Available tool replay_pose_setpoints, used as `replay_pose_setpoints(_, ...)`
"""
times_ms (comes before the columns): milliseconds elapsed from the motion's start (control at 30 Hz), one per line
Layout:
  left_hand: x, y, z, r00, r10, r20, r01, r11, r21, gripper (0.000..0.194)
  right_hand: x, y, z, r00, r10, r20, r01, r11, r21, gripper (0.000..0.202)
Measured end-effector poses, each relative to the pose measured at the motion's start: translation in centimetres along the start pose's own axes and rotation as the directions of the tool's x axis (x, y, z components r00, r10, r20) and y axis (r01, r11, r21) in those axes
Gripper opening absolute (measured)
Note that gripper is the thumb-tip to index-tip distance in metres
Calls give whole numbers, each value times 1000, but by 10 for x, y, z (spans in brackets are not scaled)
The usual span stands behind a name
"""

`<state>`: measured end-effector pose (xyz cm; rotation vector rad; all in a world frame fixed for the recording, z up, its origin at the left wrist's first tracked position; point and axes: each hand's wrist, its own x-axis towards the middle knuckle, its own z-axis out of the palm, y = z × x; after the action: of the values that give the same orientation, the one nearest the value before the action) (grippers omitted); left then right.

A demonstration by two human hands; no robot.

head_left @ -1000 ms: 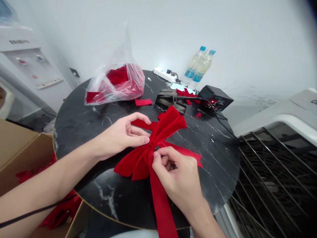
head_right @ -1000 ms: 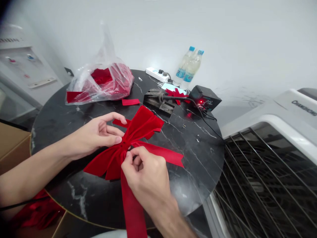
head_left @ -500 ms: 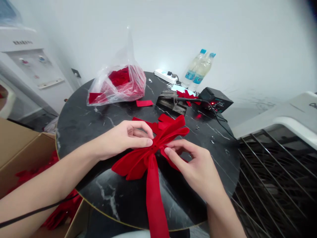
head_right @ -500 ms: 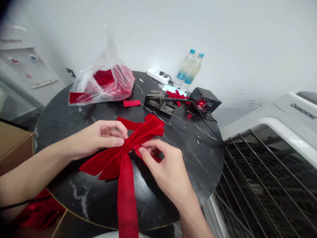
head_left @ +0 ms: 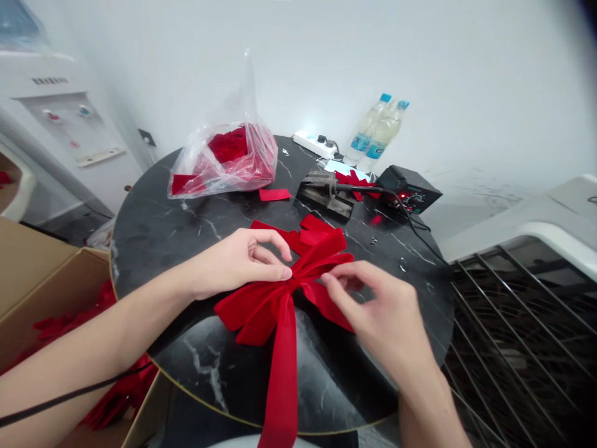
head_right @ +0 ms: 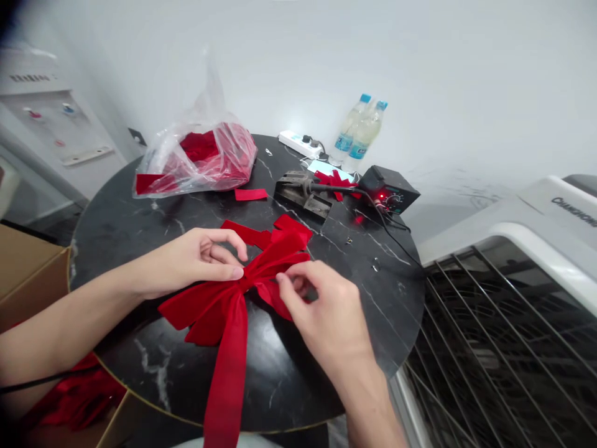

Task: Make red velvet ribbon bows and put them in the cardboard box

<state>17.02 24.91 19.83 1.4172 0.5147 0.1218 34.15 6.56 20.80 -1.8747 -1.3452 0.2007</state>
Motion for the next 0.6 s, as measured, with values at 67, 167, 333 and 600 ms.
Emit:
replay_pose_setpoints(67, 0, 0, -1, 1000, 6, 15, -6, 1000, 0, 37, 2, -2, -5, 991, -130, -41, 128, 990, -52, 5)
replay_pose_setpoints(167, 0, -1, -3, 998, 16, 68, -15, 1000, -17, 35, 10, -5, -7, 932, -300, 205, 313, 949, -30, 28)
replay_pose_setpoints(333, -1, 0, -5, 992, 41, 122, -29, 995, -97, 30, 20, -4, -2, 848, -434, 302, 479, 873, -91, 28)
replay_pose_setpoints(600, -5, 6, -2, 989, 95, 110, -78, 986, -150, 26, 23, -2, 3, 876, -405, 261, 413, 910, 28, 29)
